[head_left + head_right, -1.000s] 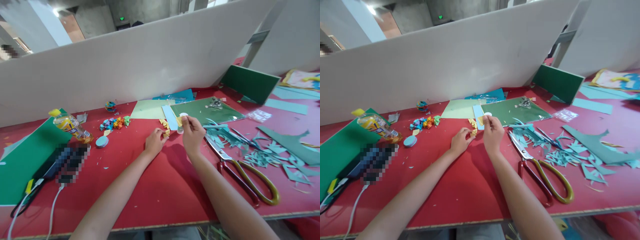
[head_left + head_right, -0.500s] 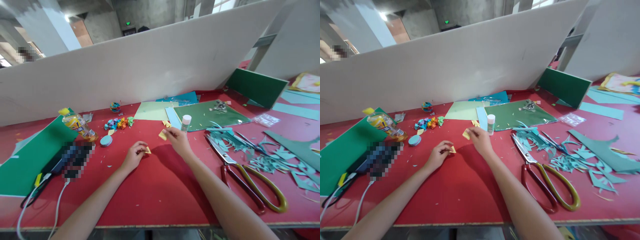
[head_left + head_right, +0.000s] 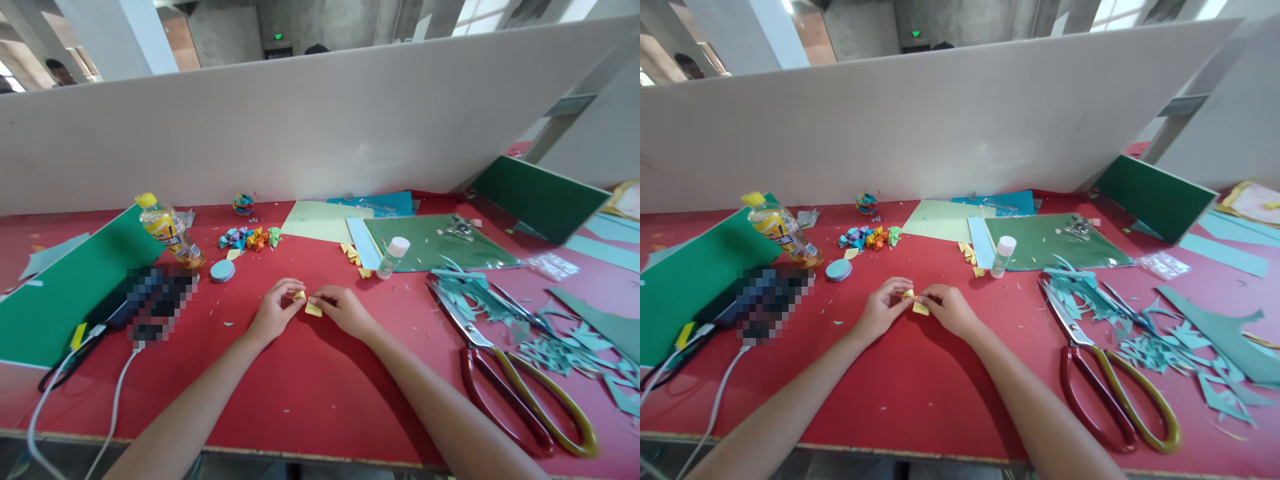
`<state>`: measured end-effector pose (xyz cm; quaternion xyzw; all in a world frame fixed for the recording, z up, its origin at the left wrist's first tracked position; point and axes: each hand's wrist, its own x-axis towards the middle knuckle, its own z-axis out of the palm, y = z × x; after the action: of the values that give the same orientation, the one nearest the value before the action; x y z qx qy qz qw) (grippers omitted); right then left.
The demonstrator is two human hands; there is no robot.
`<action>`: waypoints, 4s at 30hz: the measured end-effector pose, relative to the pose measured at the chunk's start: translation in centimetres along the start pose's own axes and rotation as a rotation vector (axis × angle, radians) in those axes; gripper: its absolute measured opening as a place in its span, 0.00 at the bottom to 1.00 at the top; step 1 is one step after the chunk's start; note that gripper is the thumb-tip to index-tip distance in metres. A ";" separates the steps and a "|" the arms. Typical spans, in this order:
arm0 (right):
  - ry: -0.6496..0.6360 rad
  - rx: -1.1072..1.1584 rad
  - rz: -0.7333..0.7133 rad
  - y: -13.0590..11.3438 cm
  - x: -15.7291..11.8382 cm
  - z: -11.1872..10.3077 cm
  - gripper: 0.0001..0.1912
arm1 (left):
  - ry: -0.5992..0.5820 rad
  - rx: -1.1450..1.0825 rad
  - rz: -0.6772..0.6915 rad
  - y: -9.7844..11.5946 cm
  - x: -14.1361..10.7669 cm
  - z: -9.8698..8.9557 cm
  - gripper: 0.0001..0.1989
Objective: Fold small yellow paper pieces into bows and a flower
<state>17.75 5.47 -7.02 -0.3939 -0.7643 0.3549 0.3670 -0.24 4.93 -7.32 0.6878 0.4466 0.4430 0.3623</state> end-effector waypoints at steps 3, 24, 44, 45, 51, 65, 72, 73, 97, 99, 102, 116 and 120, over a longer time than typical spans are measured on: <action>-0.023 -0.008 0.003 -0.2 0.0 0.2 0.13 | 0.027 -0.038 -0.057 -0.2 -0.1 0.0 0.13; 0.142 -0.217 -0.229 -1.4 -0.7 -0.5 0.09 | -0.054 0.199 0.213 1.8 -1.2 -0.5 0.10; 0.046 -0.445 -0.300 -2.1 -1.2 -1.3 0.07 | -0.108 0.198 0.157 2.1 -1.2 -0.5 0.10; 0.038 -0.441 -0.301 -2.1 -1.2 -1.3 0.07 | -0.112 0.182 0.140 2.2 -1.2 -0.6 0.10; -0.018 -0.484 -0.306 -2.6 -1.4 -0.8 0.09 | -0.121 0.085 0.033 2.4 -1.4 -0.4 0.08; -0.110 0.142 -0.170 -4.4 -1.8 -2.4 0.12 | -0.582 -0.627 -0.478 2.5 -1.1 -0.9 0.10; -0.369 0.356 -0.198 -4.6 -1.9 -2.1 0.13 | -0.796 -0.767 -0.684 2.1 -1.4 -0.8 0.20; -0.356 0.357 -0.183 -4.6 -1.9 -2.1 0.14 | -0.806 -0.798 -0.682 2.1 -1.4 -0.9 0.21; -0.313 0.353 -0.186 -5.5 -2.5 -1.4 0.10 | -0.876 -0.723 -0.636 2.1 -1.5 -1.0 0.16; -0.294 0.325 -0.196 -5.5 -2.5 -1.4 0.09 | -0.856 -0.741 -0.647 2.0 -1.6 -0.9 0.17; -0.219 0.260 -0.230 -5.5 -2.4 -1.5 0.09 | -0.772 -0.779 -0.648 2.2 -1.5 -0.8 0.17; 0.148 -0.278 -0.441 -4.4 -2.2 -2.3 0.11 | -0.263 -0.624 -0.214 3.7 -1.0 -1.8 0.08; 0.133 -0.302 -0.433 -4.2 -2.2 -2.3 0.11 | -0.309 -0.574 -0.203 3.7 -1.1 -1.5 0.07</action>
<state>19.15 2.31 -3.00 -0.2940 -0.8491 0.1235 0.4211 -0.76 2.79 -3.76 0.5690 0.3097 0.4027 0.6466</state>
